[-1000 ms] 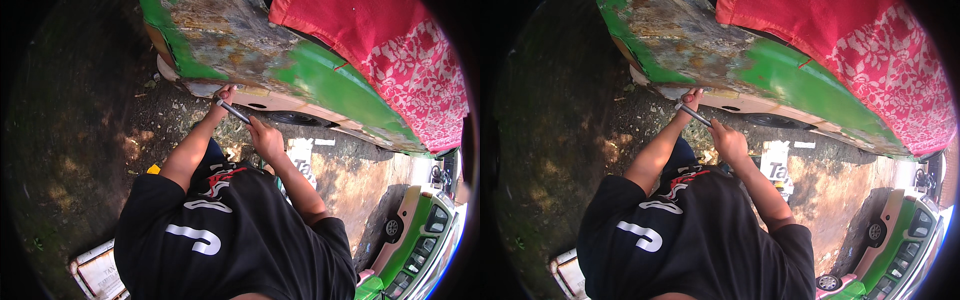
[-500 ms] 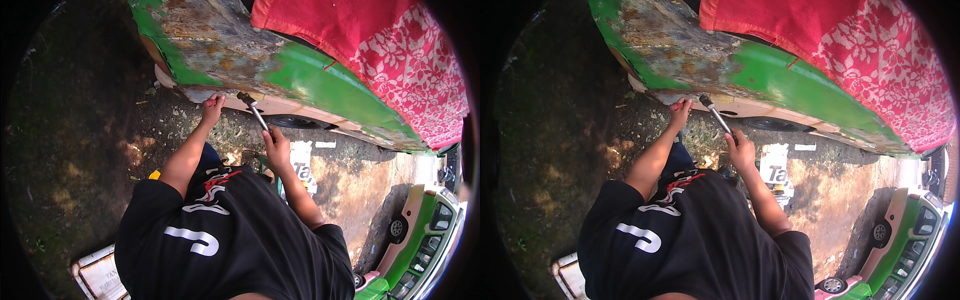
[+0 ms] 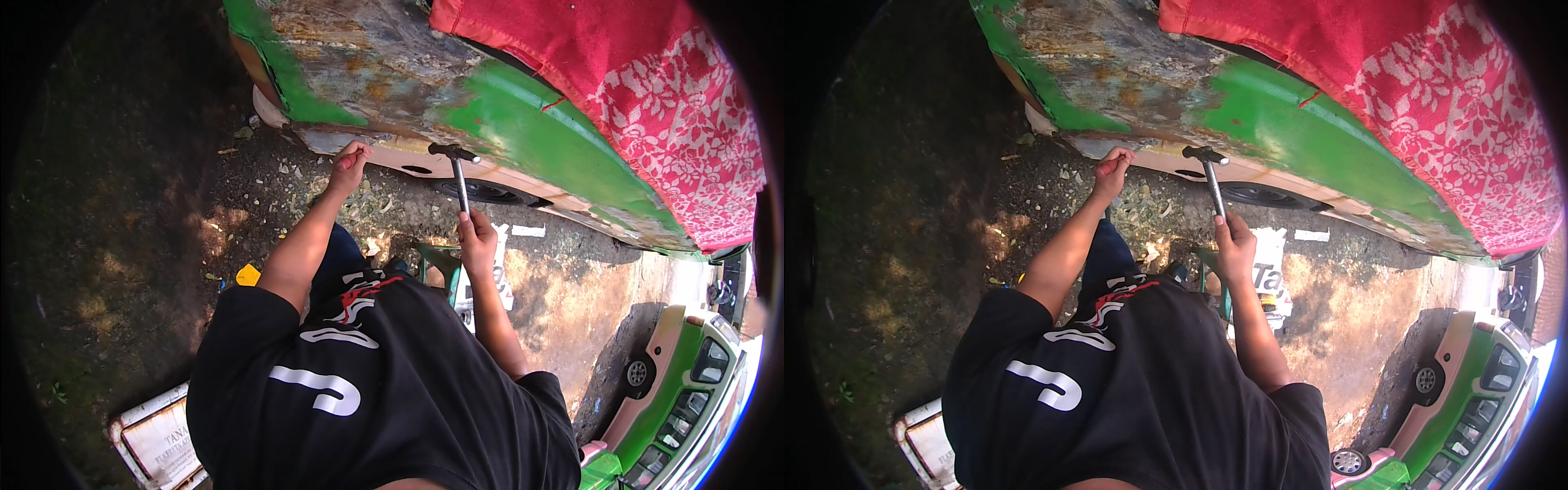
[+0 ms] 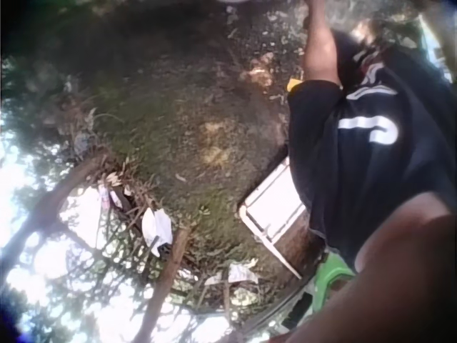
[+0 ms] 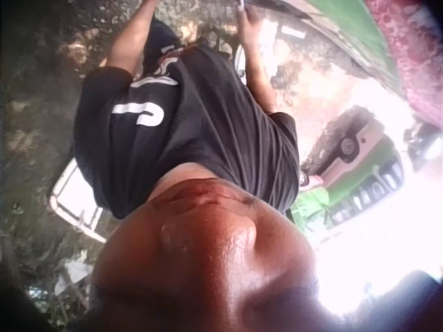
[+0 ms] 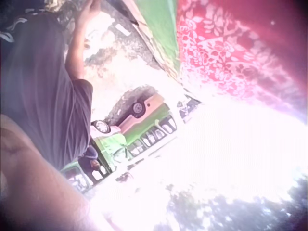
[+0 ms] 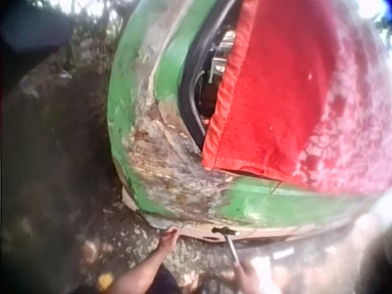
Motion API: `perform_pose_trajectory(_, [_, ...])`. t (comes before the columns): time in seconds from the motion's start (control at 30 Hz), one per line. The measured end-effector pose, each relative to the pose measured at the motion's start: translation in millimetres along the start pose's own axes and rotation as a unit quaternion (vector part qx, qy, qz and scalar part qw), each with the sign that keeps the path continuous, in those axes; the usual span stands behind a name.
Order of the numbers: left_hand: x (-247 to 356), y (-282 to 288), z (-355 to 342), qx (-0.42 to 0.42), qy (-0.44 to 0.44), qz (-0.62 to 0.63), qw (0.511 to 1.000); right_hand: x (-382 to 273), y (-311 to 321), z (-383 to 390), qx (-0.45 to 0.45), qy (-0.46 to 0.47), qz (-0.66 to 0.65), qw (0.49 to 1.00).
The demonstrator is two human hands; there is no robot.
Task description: The person uses a hammer and a chisel to repeatedly strike a green metal panel, likely to remove rust or flatten a dent. The person holds the chisel against the panel and strikes it with the hammer throughout the clip.
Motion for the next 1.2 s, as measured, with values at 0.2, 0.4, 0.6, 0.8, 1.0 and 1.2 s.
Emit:
perform_pose_trajectory(0.2, [15, -5, 4, -0.044, -0.028, -0.143, 0.988, 3, -3, 1, 0.005, 0.008, 0.025, 1.000])
perform_pose_trajectory(0.4, [30, -17, -1, -0.097, 0.000, -0.249, 0.964, 5, -15, 4, -0.007, 0.037, 0.079, 0.996])
perform_pose_trajectory(0.6, [45, -25, -17, -0.106, 0.045, -0.314, 0.942, -22, -34, 16, -0.043, 0.122, 0.134, 0.983])
perform_pose_trajectory(0.8, [46, -31, -22, -0.122, 0.023, -0.254, 0.959, -21, -46, 12, -0.041, 0.197, 0.293, 0.935])
perform_pose_trajectory(1.0, [44, -33, -26, -0.106, 0.045, -0.263, 0.958, -18, -44, 19, -0.013, 0.194, 0.166, 0.967])
perform_pose_trajectory(1.2, [36, -33, -36, -0.124, 0.091, -0.299, 0.942, -12, -39, -6, -0.013, 0.139, 0.240, 0.961])
Point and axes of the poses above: each hand's wrist, its own z-axis away from the middle knuckle, its own y-axis out of the back of the hand, x = y × z, the point moved 3 cm from there along -z, towards the middle knuckle, and after that the axes turned 2 degrees about -x, right-handed, at the moved point
